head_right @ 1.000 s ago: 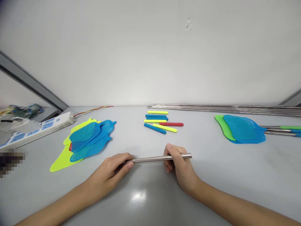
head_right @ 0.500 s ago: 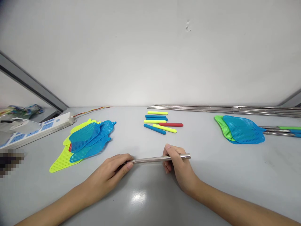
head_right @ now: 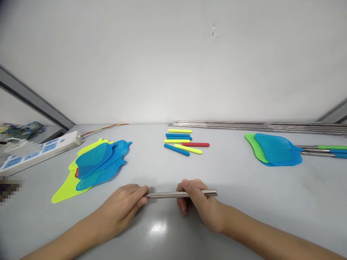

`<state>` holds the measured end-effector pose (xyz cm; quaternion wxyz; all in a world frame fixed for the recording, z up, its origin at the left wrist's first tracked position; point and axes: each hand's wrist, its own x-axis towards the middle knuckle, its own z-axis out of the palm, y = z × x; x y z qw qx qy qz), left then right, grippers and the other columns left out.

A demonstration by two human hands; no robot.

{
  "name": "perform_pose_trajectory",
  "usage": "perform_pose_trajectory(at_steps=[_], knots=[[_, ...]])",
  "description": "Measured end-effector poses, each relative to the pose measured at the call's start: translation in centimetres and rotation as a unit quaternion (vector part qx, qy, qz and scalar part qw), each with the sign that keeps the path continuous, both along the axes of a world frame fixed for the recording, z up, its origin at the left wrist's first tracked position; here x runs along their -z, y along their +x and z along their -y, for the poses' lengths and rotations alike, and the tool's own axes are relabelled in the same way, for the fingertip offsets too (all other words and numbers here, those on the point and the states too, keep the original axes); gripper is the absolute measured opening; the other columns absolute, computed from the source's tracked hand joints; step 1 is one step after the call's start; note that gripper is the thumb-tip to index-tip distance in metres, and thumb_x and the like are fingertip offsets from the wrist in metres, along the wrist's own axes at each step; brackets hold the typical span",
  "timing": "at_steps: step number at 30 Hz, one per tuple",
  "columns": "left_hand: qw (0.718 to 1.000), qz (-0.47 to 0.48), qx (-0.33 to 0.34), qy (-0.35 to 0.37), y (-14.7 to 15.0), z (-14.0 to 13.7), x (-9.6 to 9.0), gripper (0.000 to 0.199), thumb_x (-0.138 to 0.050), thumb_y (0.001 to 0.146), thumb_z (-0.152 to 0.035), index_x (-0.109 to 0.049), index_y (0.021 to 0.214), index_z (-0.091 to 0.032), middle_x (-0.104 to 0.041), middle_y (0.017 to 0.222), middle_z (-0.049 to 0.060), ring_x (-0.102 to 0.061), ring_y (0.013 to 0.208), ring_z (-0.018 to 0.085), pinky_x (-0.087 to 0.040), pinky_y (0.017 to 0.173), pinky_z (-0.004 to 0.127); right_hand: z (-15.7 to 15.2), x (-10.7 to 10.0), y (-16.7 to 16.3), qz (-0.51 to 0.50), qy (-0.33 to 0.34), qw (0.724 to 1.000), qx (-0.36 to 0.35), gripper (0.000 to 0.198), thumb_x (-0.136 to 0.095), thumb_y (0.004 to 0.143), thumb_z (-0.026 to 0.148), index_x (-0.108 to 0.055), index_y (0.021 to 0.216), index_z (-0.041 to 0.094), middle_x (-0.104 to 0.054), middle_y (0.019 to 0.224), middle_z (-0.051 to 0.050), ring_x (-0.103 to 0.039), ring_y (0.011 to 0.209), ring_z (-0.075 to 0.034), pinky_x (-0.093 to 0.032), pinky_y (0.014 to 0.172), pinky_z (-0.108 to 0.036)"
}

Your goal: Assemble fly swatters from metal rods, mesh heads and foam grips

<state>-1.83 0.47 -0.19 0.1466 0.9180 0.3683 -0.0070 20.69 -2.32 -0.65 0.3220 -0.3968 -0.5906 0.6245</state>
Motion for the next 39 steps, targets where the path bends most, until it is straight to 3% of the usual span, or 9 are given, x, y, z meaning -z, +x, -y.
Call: perform_pose_trajectory(at_steps=[10, 24, 39], knots=[[0.999, -0.004, -0.005, -0.033, -0.2, 0.6, -0.1, 0.025, -0.021, 0.088, -0.026, -0.040, 0.073, -0.019, -0.052, 0.064, 0.001, -0.046, 0.056, 0.015, -0.031, 0.054, 0.026, -0.1, -1.5, 0.3, 0.132, -0.007, 0.990, -0.053, 0.049, -0.010, 0.089, 0.035, -0.046, 0.060, 0.018, -0.047, 0.067, -0.001, -0.042, 0.071, -0.015, -0.034, 0.072, -0.029], [0.998, -0.012, 0.008, -0.063, 0.0, 1.2, -0.6, 0.027, -0.020, 0.088, -0.029, -0.041, 0.074, -0.019, -0.053, 0.065, 0.001, -0.048, 0.058, 0.016, -0.031, 0.055, 0.027, 0.6, -1.7, -0.1, 0.148, 0.011, 0.985, -0.081, 0.044, -0.013, 0.090, 0.031, -0.047, 0.065, 0.019, -0.047, 0.069, 0.000, -0.044, 0.072, -0.013, -0.035, 0.072, -0.023], [0.997, 0.018, 0.015, -0.070, 0.3, 1.5, -0.8, 0.024, -0.022, 0.087, -0.027, -0.040, 0.073, -0.019, -0.051, 0.063, 0.000, -0.047, 0.056, 0.014, -0.033, 0.055, 0.026, 0.5, -1.7, -0.3, 0.137, -0.002, 0.987, -0.079, 0.051, -0.010, 0.088, 0.040, -0.048, 0.062, 0.018, -0.047, 0.067, -0.001, -0.043, 0.068, -0.014, -0.036, 0.068, -0.025]])
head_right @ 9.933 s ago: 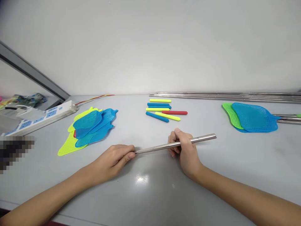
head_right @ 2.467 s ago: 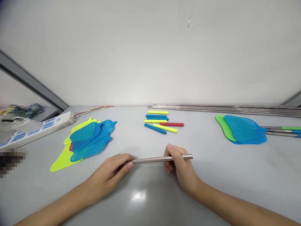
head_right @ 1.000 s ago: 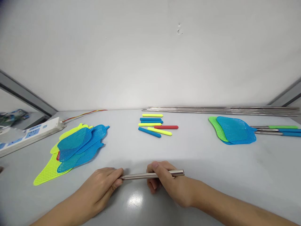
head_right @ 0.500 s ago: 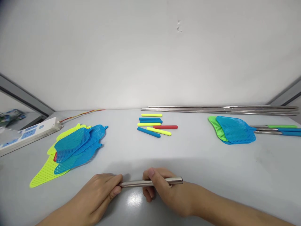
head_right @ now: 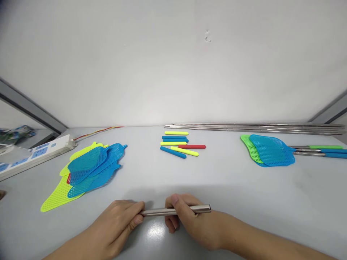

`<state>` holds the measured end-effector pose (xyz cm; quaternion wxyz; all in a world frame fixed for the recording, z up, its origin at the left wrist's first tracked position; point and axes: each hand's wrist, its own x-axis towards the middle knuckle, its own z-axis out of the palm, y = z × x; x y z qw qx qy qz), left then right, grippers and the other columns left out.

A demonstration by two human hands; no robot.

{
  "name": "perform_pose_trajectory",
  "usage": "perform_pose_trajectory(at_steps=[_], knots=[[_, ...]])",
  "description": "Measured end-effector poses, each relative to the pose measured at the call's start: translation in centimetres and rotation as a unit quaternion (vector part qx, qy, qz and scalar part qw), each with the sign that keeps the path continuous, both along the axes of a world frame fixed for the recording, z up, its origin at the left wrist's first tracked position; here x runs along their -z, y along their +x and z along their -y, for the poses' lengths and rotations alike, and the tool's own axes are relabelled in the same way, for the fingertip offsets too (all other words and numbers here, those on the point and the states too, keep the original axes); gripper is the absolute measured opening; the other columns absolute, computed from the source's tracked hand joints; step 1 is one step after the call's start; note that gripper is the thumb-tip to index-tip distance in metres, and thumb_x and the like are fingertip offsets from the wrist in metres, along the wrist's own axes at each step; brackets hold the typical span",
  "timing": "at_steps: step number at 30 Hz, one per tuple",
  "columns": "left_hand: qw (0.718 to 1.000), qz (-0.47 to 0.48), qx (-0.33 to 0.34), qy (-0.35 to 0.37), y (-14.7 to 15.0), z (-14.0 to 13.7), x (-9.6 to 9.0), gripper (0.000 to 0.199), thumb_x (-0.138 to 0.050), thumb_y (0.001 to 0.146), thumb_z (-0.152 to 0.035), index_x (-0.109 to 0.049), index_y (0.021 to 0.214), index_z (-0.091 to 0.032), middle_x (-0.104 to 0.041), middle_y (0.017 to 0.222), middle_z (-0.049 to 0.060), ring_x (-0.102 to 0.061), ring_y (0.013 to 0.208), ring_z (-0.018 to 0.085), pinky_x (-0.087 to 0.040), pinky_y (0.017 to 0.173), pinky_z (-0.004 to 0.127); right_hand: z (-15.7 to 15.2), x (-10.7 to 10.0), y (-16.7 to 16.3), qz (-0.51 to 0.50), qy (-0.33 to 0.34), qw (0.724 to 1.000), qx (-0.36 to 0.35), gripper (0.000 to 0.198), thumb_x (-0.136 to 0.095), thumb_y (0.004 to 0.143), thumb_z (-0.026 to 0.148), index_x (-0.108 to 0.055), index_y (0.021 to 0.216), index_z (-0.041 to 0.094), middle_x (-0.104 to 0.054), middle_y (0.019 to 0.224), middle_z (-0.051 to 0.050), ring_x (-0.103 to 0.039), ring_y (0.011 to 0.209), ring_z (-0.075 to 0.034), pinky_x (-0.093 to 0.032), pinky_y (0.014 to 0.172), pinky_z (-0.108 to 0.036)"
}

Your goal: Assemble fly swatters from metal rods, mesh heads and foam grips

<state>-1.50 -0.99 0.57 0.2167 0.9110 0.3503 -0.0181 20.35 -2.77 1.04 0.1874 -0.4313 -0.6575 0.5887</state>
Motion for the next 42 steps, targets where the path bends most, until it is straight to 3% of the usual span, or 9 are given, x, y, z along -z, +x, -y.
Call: perform_pose_trajectory(at_steps=[5, 11, 22, 28, 33, 37, 42], knots=[[1.000, 0.020, -0.013, -0.014, 0.1, 0.0, -0.2, 0.025, -0.024, 0.088, -0.029, -0.043, 0.075, -0.019, -0.051, 0.065, 0.000, -0.048, 0.059, 0.013, -0.035, 0.057, 0.025, 0.1, 1.0, -0.5, -0.069, 0.008, 0.996, 0.064, 0.051, -0.011, 0.087, 0.040, -0.043, 0.054, 0.017, -0.046, 0.057, -0.002, -0.044, 0.061, -0.014, -0.036, 0.064, -0.026], [0.996, 0.057, -0.066, -0.013, 0.3, -0.5, -0.3, 0.028, -0.024, 0.088, -0.032, -0.046, 0.075, -0.019, -0.051, 0.067, -0.001, -0.048, 0.061, 0.012, -0.036, 0.060, 0.024, -0.2, 1.6, -0.8, -0.138, -0.045, 0.979, 0.141, 0.047, -0.025, 0.085, 0.040, -0.044, 0.050, 0.016, -0.047, 0.049, -0.002, -0.046, 0.053, -0.013, -0.036, 0.058, -0.026], [0.988, 0.092, -0.127, -0.016, -0.1, -1.4, -1.2, 0.025, -0.026, 0.088, -0.033, -0.045, 0.077, -0.021, -0.048, 0.066, -0.003, -0.046, 0.062, 0.011, -0.034, 0.059, 0.022, -0.8, 2.5, -0.4, -0.268, -0.112, 0.938, 0.188, 0.041, -0.031, 0.083, 0.037, -0.040, 0.050, 0.016, -0.042, 0.046, 0.001, -0.044, 0.047, -0.011, -0.032, 0.051, -0.024], [0.990, 0.077, -0.118, -0.022, -0.1, -1.6, -0.5, 0.028, -0.025, 0.088, -0.031, -0.034, 0.065, -0.019, -0.040, 0.058, -0.004, -0.040, 0.054, 0.010, -0.029, 0.051, 0.021, -0.7, 2.6, -0.4, -0.267, -0.113, 0.941, 0.173, 0.041, -0.029, 0.084, 0.035, -0.041, 0.050, 0.015, -0.042, 0.047, 0.001, -0.045, 0.048, -0.011, -0.033, 0.051, -0.025], [0.992, 0.068, -0.097, -0.033, -0.2, -1.6, -0.3, 0.027, -0.024, 0.088, -0.030, -0.035, 0.066, -0.019, -0.041, 0.058, -0.004, -0.040, 0.053, 0.010, -0.028, 0.051, 0.021, -0.7, 2.8, -0.5, -0.277, -0.110, 0.947, 0.121, 0.042, -0.027, 0.085, 0.036, -0.044, 0.053, 0.014, -0.045, 0.048, 0.000, -0.045, 0.046, -0.011, -0.034, 0.045, -0.023], [0.994, 0.063, -0.082, -0.022, -0.4, -1.7, -0.3, 0.027, -0.023, 0.088, -0.029, -0.036, 0.067, -0.019, -0.041, 0.058, -0.004, -0.040, 0.052, 0.010, -0.027, 0.051, 0.022, -0.5, 2.6, -0.5, -0.322, -0.213, 0.920, 0.064, 0.049, -0.019, 0.085, 0.043, -0.048, 0.060, 0.013, -0.045, 0.048, -0.001, -0.048, 0.046, -0.012, -0.035, 0.037, -0.020], [0.997, 0.046, -0.065, 0.011, -1.0, -2.3, -0.2, 0.025, -0.024, 0.088, -0.025, -0.036, 0.067, -0.019, -0.042, 0.058, -0.003, -0.041, 0.053, 0.010, -0.028, 0.052, 0.022, 0.0, 2.8, -0.8, -0.346, -0.336, 0.876, 0.000, 0.056, -0.012, 0.084, 0.049, -0.052, 0.082, 0.011, -0.049, 0.048, -0.003, -0.053, 0.045, -0.015, -0.034, 0.032, -0.018]])
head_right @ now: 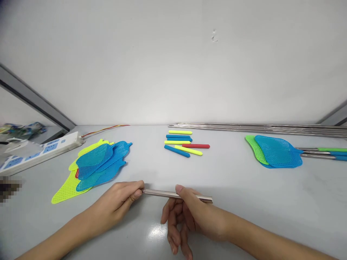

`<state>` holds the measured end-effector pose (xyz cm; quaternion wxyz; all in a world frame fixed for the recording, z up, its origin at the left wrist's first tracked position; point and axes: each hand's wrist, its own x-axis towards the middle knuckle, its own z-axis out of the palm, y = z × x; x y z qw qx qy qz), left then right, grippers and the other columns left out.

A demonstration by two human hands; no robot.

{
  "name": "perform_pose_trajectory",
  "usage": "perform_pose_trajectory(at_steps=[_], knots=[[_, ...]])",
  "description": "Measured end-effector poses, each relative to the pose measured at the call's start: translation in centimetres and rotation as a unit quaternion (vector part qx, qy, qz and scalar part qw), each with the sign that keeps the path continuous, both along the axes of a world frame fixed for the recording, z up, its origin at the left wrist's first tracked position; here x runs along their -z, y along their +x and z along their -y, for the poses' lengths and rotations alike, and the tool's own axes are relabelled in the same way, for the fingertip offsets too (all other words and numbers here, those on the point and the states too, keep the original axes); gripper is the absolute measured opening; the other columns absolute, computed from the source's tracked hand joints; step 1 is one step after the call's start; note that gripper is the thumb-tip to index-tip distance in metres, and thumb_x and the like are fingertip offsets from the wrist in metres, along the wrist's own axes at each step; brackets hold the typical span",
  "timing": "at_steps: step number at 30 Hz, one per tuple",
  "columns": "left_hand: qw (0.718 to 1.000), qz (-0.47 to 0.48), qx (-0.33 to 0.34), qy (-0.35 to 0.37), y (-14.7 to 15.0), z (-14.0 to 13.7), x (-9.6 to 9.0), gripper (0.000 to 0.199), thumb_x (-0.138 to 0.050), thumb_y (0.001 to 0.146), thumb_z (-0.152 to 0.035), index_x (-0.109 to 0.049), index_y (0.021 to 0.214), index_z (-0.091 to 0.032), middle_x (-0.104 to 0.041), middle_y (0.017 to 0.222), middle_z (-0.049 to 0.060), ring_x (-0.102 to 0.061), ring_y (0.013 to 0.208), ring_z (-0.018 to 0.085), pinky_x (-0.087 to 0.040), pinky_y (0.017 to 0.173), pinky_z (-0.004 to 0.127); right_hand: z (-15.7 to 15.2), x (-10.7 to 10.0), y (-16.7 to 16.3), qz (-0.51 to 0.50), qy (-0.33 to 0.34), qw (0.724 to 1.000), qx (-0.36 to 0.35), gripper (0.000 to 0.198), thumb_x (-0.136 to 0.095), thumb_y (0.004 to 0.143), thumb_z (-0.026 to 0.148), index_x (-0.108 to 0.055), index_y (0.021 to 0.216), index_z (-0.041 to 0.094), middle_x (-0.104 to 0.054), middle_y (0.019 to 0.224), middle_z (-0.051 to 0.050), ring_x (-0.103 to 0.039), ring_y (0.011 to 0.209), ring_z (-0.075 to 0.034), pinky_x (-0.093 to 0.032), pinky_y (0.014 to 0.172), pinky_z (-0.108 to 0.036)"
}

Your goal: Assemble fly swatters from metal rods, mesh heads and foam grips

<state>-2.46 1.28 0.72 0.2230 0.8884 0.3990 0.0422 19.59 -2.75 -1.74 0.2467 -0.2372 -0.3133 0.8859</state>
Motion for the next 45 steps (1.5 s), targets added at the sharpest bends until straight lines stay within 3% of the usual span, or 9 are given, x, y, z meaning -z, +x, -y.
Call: perform_pose_trajectory(at_steps=[4, 10, 19, 26, 33, 39, 45], knots=[[1.000, -0.015, 0.024, 0.008, -0.2, 0.0, -0.1, 0.020, -0.025, 0.086, -0.020, -0.038, 0.071, -0.019, -0.046, 0.060, -0.002, -0.043, 0.054, 0.011, -0.028, 0.053, 0.022, -0.1, 0.4, 0.0, -0.014, -0.036, 0.999, -0.021, 0.056, -0.012, 0.084, 0.050, -0.050, 0.090, 0.010, -0.049, 0.048, -0.003, -0.055, 0.048, -0.016, -0.036, 0.033, -0.019], [0.998, -0.034, 0.043, 0.044, -0.3, 0.4, -0.2, 0.016, -0.027, 0.083, -0.014, -0.035, 0.071, -0.020, -0.047, 0.059, -0.002, -0.043, 0.051, 0.012, -0.025, 0.050, 0.024, -0.3, 0.4, 0.2, -0.025, -0.054, 0.998, -0.034, 0.060, -0.011, 0.083, 0.053, -0.052, 0.085, 0.010, -0.049, 0.049, -0.004, -0.056, 0.051, -0.017, -0.033, 0.033, -0.017], [0.998, -0.030, 0.064, 0.000, 0.3, 1.0, 0.0, 0.016, -0.027, 0.084, -0.015, -0.032, 0.070, -0.020, -0.046, 0.059, -0.003, -0.043, 0.052, 0.012, -0.027, 0.051, 0.024, 0.2, 1.1, -0.2, -0.038, -0.004, 0.999, -0.024, 0.061, -0.012, 0.084, 0.051, -0.055, 0.081, 0.008, -0.046, 0.042, -0.001, -0.053, 0.044, -0.014, -0.039, 0.046, -0.025], [0.998, -0.015, 0.057, -0.007, 0.3, 1.2, -0.1, 0.018, -0.024, 0.087, -0.019, -0.034, 0.071, -0.020, -0.047, 0.060, -0.003, -0.043, 0.052, 0.012, -0.027, 0.051, 0.024, -0.2, 0.5, -0.2, -0.033, -0.005, 0.999, -0.026, 0.062, -0.014, 0.084, 0.052, -0.056, 0.072, 0.008, -0.045, 0.041, -0.001, -0.052, 0.044, -0.014, -0.035, 0.049, -0.025], [0.999, 0.007, 0.031, -0.032, 0.4, 0.7, -0.1, 0.024, -0.023, 0.089, -0.027, -0.036, 0.071, -0.019, -0.043, 0.060, -0.003, -0.041, 0.053, 0.011, -0.028, 0.052, 0.022, -0.3, 0.0, -0.1, -0.011, -0.038, 0.999, 0.007, 0.063, -0.013, 0.083, 0.052, -0.056, 0.071, 0.008, -0.049, 0.047, -0.004, -0.053, 0.052, -0.016, -0.036, 0.055, -0.028], [0.998, 0.030, -0.023, -0.058, 0.4, 0.3, -1.1, 0.030, -0.021, 0.089, -0.032, -0.036, 0.067, -0.018, -0.041, 0.060, -0.004, -0.040, 0.055, 0.010, -0.029, 0.053, 0.022, -0.8, -0.6, 0.1, -0.004, -0.092, 0.995, 0.037, 0.047, -0.026, 0.083, 0.045, -0.056, 0.073, 0.009, -0.047, 0.051, -0.002, -0.052, 0.055, -0.015, -0.034, 0.057, -0.027], [0.993, 0.073, -0.073, -0.053, 0.5, -0.1, -1.5, 0.031, -0.020, 0.088, -0.033, -0.037, 0.067, -0.018, -0.040, 0.061, -0.004, -0.039, 0.057, 0.010, -0.030, 0.054, 0.022, -1.0, -0.7, 0.1, -0.001, -0.103, 0.992, 0.066, 0.043, -0.030, 0.082, 0.046, -0.055, 0.072, 0.011, -0.046, 0.052, -0.001, -0.050, 0.055, -0.014, -0.033, 0.057, -0.025]])
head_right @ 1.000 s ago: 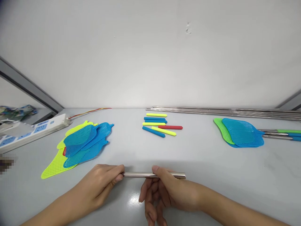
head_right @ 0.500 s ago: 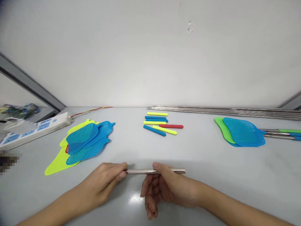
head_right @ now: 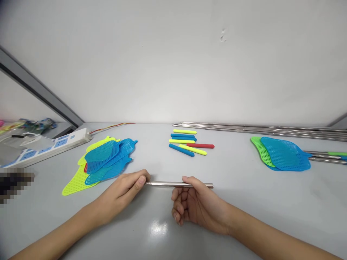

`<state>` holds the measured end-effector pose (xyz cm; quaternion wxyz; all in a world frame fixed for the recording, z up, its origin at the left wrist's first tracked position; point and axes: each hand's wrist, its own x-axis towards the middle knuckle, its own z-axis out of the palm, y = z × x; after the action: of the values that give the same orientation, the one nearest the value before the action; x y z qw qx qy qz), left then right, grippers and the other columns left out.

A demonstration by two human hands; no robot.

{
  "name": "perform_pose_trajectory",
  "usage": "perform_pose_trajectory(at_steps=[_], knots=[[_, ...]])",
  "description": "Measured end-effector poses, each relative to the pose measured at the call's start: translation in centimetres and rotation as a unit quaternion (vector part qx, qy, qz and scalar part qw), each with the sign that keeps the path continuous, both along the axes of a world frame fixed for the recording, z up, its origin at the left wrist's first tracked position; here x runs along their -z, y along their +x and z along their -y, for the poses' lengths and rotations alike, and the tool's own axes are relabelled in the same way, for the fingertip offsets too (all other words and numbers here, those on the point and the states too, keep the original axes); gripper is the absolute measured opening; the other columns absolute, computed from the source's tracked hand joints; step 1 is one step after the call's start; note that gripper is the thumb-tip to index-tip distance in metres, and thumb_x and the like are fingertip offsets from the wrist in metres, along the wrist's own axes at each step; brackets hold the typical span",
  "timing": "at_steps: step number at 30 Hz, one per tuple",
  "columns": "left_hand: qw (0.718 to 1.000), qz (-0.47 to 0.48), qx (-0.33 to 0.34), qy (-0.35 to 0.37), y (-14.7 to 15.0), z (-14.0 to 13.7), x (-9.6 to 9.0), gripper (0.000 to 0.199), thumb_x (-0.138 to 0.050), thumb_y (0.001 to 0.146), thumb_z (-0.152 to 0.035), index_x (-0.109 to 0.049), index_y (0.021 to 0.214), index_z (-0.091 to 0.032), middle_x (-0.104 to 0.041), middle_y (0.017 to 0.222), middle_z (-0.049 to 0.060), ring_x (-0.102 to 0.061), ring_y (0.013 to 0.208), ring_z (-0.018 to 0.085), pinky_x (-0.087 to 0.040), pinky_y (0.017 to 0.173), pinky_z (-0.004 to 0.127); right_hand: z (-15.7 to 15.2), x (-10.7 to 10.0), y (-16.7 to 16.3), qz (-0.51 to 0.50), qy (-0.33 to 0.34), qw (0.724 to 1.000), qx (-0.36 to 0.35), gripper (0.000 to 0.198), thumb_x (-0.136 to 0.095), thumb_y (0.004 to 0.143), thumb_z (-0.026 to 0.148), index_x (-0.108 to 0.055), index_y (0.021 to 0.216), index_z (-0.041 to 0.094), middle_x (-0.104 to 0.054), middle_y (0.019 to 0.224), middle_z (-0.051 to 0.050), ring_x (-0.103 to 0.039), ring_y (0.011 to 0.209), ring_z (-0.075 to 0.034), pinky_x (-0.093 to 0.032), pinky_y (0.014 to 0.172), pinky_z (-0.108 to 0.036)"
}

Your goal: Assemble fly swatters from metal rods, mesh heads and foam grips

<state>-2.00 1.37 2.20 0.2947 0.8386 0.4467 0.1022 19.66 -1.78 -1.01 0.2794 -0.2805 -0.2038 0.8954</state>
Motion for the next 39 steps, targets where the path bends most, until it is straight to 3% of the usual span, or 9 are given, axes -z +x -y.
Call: perform_pose_trajectory(at_steps=[15, 25, 39], knots=[[0.999, -0.013, 0.019, 0.031, -0.1, -0.5, 0.9, 0.029, -0.024, 0.088, -0.030, -0.030, 0.062, -0.018, -0.033, 0.056, -0.005, -0.033, 0.052, 0.009, -0.026, 0.052, 0.022, 0.0, 0.0, 0.2, -0.011, -0.007, 1.000, 0.017, 0.045, -0.030, 0.081, 0.049, -0.054, 0.070, 0.013, -0.041, 0.053, 0.000, -0.046, 0.055, -0.013, -0.033, 0.058, -0.026], [0.996, -0.031, 0.076, 0.018, -0.2, -0.2, 1.1, 0.029, -0.025, 0.088, -0.026, -0.035, 0.062, -0.017, -0.039, 0.058, -0.004, -0.038, 0.054, 0.008, -0.028, 0.053, 0.022, -0.1, 0.2, 0.3, -0.009, -0.002, 0.998, -0.059, 0.052, -0.024, 0.079, 0.058, -0.051, 0.074, 0.014, -0.047, 0.055, -0.002, -0.052, 0.058, -0.015, -0.035, 0.055, -0.026], [0.997, 0.002, 0.078, 0.000, 0.2, 0.3, 1.6, 0.029, -0.026, 0.087, -0.025, -0.034, 0.061, -0.017, -0.034, 0.053, -0.005, -0.034, 0.050, 0.008, -0.025, 0.050, 0.021, 0.8, 0.8, 0.2, -0.008, 0.056, 0.996, -0.073, 0.055, -0.020, 0.080, 0.058, -0.051, 0.074, 0.014, -0.049, 0.053, -0.002, -0.053, 0.058, -0.016, -0.037, 0.055, -0.028]])
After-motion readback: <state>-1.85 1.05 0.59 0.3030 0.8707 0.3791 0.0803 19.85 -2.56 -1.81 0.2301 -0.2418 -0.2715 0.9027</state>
